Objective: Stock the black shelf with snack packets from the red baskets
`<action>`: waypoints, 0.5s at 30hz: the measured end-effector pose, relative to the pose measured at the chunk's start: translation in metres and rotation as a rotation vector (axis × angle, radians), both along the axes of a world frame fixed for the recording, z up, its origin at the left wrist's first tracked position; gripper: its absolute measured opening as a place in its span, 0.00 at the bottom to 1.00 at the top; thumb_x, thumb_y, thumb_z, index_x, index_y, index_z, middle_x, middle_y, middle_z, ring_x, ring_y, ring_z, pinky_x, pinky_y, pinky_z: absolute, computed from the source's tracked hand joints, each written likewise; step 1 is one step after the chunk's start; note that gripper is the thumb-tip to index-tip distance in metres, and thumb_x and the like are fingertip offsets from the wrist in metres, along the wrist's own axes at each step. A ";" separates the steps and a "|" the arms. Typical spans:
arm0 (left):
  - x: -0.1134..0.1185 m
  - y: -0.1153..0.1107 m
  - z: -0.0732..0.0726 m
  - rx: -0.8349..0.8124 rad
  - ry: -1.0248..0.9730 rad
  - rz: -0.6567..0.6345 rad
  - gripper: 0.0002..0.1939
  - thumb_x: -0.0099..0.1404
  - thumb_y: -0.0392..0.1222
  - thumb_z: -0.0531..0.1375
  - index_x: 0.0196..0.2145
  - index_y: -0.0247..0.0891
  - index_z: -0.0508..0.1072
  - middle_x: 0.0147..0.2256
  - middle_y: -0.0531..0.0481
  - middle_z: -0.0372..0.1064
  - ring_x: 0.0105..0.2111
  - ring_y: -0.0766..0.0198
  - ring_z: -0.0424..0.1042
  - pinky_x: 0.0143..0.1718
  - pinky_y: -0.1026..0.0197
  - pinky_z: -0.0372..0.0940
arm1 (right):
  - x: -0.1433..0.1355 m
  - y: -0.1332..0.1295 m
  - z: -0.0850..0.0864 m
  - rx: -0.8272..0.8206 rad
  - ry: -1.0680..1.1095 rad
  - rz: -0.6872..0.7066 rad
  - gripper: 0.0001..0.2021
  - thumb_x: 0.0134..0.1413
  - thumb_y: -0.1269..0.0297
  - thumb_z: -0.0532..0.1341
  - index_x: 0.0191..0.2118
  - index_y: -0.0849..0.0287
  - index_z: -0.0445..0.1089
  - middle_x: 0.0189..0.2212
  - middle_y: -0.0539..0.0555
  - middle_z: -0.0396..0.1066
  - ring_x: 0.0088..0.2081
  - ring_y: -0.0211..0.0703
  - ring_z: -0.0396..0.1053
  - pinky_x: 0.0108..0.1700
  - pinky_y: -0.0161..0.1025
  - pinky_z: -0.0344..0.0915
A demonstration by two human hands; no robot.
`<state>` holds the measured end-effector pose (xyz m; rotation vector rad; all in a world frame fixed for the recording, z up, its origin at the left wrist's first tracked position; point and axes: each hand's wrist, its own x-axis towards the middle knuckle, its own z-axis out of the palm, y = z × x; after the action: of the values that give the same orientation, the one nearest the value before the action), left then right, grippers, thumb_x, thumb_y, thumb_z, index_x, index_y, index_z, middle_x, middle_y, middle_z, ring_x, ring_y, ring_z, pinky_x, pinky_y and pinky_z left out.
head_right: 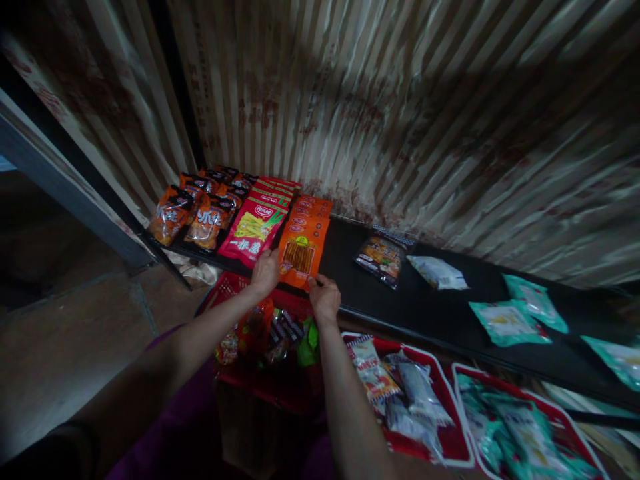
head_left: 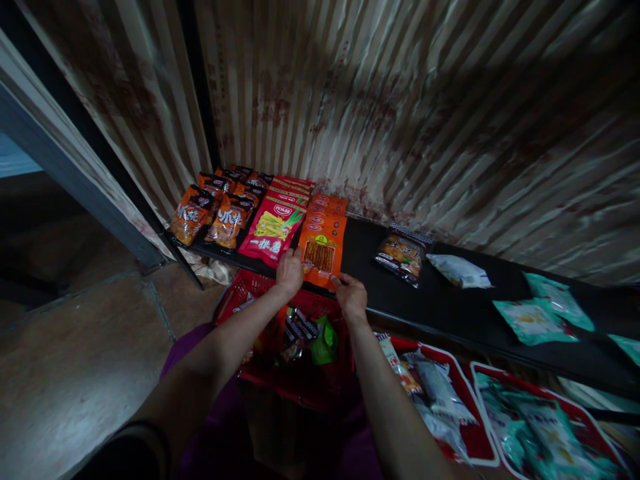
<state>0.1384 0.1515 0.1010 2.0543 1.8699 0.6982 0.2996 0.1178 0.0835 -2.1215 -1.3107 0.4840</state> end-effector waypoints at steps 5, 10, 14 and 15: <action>0.003 -0.005 0.000 0.046 0.113 -0.029 0.17 0.63 0.27 0.47 0.46 0.32 0.68 0.44 0.40 0.65 0.43 0.60 0.67 0.45 0.60 0.63 | -0.004 -0.003 0.006 -0.006 -0.017 -0.037 0.19 0.47 0.54 0.57 0.41 0.59 0.75 0.32 0.58 0.77 0.38 0.50 0.73 0.39 0.41 0.65; 0.006 -0.006 -0.005 0.085 0.157 -0.040 0.16 0.63 0.29 0.49 0.47 0.32 0.68 0.46 0.40 0.63 0.46 0.58 0.64 0.47 0.58 0.62 | -0.004 -0.003 0.006 -0.015 -0.022 -0.035 0.18 0.48 0.54 0.57 0.41 0.59 0.74 0.29 0.57 0.77 0.35 0.49 0.73 0.38 0.40 0.65; 0.006 -0.008 -0.008 0.139 0.210 -0.068 0.15 0.64 0.30 0.48 0.45 0.31 0.69 0.45 0.39 0.64 0.47 0.56 0.63 0.49 0.57 0.60 | -0.005 -0.004 0.005 -0.016 -0.024 -0.027 0.16 0.48 0.55 0.56 0.39 0.57 0.75 0.25 0.54 0.76 0.32 0.46 0.73 0.35 0.37 0.64; 0.006 -0.009 -0.008 0.148 0.215 -0.077 0.15 0.64 0.31 0.48 0.44 0.31 0.70 0.45 0.39 0.64 0.47 0.56 0.63 0.50 0.56 0.60 | -0.006 -0.004 0.005 -0.014 -0.021 -0.023 0.16 0.48 0.55 0.56 0.39 0.57 0.75 0.25 0.54 0.76 0.32 0.46 0.73 0.35 0.37 0.64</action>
<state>0.1440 0.1423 0.0934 2.3656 1.8885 0.6355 0.2941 0.1140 0.0885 -2.1561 -1.2969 0.4642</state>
